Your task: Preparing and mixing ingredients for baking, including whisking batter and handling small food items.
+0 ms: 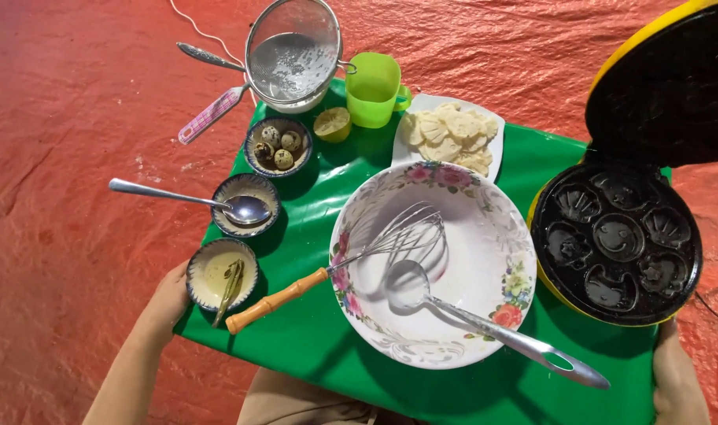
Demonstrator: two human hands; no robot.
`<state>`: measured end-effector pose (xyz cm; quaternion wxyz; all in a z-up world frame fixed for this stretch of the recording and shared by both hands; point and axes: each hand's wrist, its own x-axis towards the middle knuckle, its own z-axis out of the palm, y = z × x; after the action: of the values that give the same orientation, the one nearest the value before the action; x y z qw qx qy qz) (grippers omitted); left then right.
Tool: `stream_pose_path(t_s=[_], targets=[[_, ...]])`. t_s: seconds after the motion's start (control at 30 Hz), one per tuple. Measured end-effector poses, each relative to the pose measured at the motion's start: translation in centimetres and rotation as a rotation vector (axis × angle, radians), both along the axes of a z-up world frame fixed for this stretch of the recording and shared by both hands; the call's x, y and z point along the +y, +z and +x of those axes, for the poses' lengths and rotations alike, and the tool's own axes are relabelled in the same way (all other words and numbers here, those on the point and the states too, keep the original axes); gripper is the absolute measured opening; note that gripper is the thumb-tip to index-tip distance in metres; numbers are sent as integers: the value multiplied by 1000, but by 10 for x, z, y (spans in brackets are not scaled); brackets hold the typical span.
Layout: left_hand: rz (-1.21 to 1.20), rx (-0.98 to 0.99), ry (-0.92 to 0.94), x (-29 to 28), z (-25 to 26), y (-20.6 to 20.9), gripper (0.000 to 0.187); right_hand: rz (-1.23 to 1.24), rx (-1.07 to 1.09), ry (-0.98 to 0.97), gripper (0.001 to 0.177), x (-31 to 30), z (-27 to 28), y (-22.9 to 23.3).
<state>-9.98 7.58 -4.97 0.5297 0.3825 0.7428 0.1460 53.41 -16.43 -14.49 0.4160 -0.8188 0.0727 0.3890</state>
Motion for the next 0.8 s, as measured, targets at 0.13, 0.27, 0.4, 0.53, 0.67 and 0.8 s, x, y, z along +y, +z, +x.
stream_pose_path(t_s=[0.13,0.27,0.4,0.53,0.67,0.8], targets=[[4,6,-16,2,-2,1,42,-6,47,-21,80,-14,9,-22],[59,27,-55,5,-18,-24,39,-12,83,-39,79,-18,-9,-17],[72,50,-43,5,-16,-23,39,-33,122,-30,79,0,-39,0],[156,-39,-59,6,-30,-46,39,-32,165,-63,79,10,-111,26],[10,-33,-11,3,-9,-7,41,-143,-52,-73,89,15,-121,37],[-36,-18,-34,4,-3,5,45,-123,28,-113,77,20,-123,43]])
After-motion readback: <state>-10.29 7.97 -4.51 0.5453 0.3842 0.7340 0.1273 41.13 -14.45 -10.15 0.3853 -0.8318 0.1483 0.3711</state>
